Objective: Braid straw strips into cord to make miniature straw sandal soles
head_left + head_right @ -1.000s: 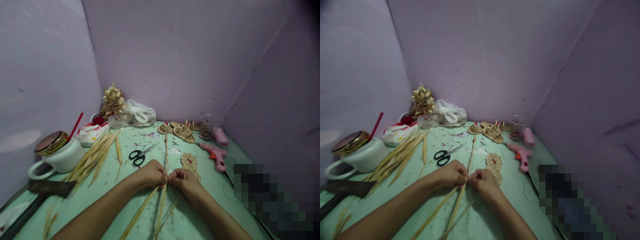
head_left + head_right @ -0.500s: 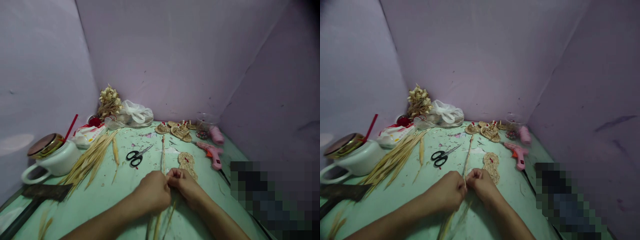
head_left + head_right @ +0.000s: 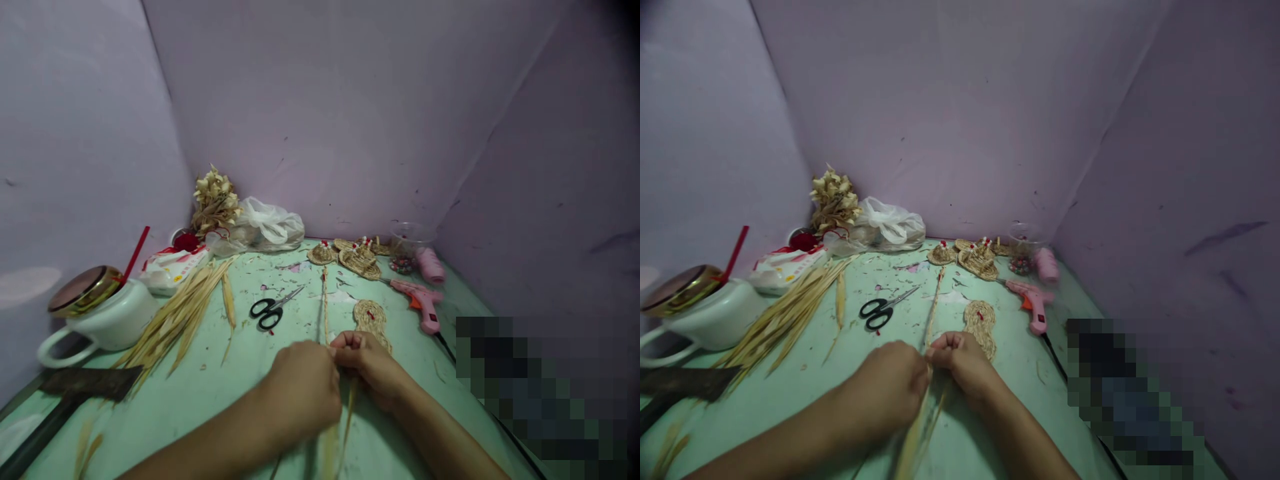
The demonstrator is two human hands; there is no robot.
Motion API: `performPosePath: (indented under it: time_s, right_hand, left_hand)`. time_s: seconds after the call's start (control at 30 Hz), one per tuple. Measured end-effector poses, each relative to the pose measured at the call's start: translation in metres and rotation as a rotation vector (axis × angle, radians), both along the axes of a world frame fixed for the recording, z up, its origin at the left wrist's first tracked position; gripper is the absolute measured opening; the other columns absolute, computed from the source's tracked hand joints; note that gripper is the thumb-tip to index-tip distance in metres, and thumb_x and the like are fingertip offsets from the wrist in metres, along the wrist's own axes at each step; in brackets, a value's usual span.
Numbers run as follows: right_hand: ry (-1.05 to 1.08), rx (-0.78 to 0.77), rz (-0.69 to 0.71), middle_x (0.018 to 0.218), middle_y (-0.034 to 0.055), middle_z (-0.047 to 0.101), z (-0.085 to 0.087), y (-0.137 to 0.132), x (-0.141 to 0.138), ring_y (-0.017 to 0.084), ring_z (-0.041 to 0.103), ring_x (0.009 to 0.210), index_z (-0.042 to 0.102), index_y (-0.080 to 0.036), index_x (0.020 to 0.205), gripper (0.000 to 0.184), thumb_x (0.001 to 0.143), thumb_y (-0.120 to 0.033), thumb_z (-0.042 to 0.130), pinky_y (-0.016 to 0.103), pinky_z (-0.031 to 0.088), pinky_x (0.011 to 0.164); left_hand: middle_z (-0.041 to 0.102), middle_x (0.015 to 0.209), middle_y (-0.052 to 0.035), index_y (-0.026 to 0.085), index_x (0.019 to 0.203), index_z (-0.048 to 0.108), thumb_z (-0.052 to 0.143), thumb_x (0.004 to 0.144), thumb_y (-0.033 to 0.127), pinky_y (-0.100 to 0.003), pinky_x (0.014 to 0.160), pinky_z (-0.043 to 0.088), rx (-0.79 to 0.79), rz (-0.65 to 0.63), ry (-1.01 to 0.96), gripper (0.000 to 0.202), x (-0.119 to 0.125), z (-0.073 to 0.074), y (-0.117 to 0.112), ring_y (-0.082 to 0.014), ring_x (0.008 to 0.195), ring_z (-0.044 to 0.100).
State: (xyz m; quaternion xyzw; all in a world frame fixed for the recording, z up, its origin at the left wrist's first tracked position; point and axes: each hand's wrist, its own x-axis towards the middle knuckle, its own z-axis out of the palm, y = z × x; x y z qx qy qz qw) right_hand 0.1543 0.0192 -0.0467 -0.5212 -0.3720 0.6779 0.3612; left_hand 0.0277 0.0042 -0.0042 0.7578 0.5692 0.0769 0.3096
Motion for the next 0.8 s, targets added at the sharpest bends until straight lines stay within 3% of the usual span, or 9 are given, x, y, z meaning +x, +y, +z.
performPosePath:
  time_s: [0.1, 0.2, 0.3, 0.4, 0.57, 0.8]
  right_hand:
    - [0.005, -0.003, 0.040, 0.047, -0.0018, 0.054, -0.001, 0.001, 0.002, 0.004, 0.037, 0.038, 0.053, -0.013, 0.057, 0.020, 0.051, -0.024, 0.067, 0.020, 0.020, 0.039]
    - [0.027, 0.001, 0.052, 0.048, -0.0013, 0.056, 0.000, 0.001, 0.003, 0.003, 0.035, 0.038, 0.052, -0.013, 0.058, 0.023, 0.050, -0.026, 0.069, 0.019, 0.018, 0.039]
    - [0.037, 0.015, 0.052, 0.048, -0.0011, 0.056, 0.002, 0.001, 0.003, 0.002, 0.033, 0.038, 0.051, -0.012, 0.058, 0.027, 0.048, -0.027, 0.071, 0.019, 0.017, 0.040]
    - [0.016, 0.005, 0.045, 0.046, -0.0021, 0.053, 0.002, 0.002, 0.003, 0.003, 0.033, 0.038, 0.050, -0.013, 0.058, 0.029, 0.047, -0.029, 0.072, 0.019, 0.015, 0.039]
    - [-0.057, 0.021, 0.061, 0.043, -0.0051, 0.047, 0.000, 0.004, 0.004, 0.002, 0.027, 0.035, 0.050, -0.013, 0.058, 0.028, 0.048, -0.029, 0.072, 0.020, 0.012, 0.038]
    - [-0.080, 0.053, 0.066, 0.041, -0.0064, 0.042, -0.004, 0.005, 0.004, 0.003, 0.029, 0.038, 0.050, -0.013, 0.055, 0.028, 0.048, -0.030, 0.072, 0.020, 0.015, 0.040]
  left_hand:
    - [0.055, 0.054, -0.0056, 0.014, 0.062, 0.058, 0.043, 0.069, 0.026, -0.026, 0.049, 0.036, 0.008, 0.154, -0.070, 0.021, -0.011, 0.005, 0.020, -0.0169, 0.051, 0.054]
    - [0.049, 0.045, 0.0001, 0.013, 0.071, 0.057, 0.043, 0.067, 0.021, -0.023, 0.037, 0.033, -0.368, 0.265, -0.306, 0.016, -0.012, -0.001, 0.032, -0.0126, 0.035, 0.047]
    - [0.047, 0.041, 0.0010, 0.012, 0.057, 0.053, 0.049, 0.061, 0.018, -0.020, 0.033, 0.033, -0.610, 0.250, -0.499, 0.009, -0.008, -0.010, 0.033, -0.0107, 0.033, 0.045]
    - [0.049, 0.042, 0.0002, 0.011, 0.052, 0.052, 0.050, 0.057, 0.014, -0.019, 0.032, 0.033, -0.628, 0.225, -0.573, 0.006, -0.009, -0.015, 0.033, -0.0094, 0.033, 0.045]
    - [0.044, 0.035, 0.0024, 0.012, 0.049, 0.049, 0.048, 0.056, 0.011, -0.018, 0.029, 0.028, -0.578, 0.223, -0.454, 0.007, -0.013, -0.020, 0.036, -0.0076, 0.028, 0.039]
    - [0.056, 0.048, -0.0013, 0.013, 0.052, 0.048, 0.050, 0.055, 0.016, -0.018, 0.027, 0.022, -0.648, 0.162, -0.490, 0.004, -0.016, -0.020, 0.038, -0.0048, 0.026, 0.034]
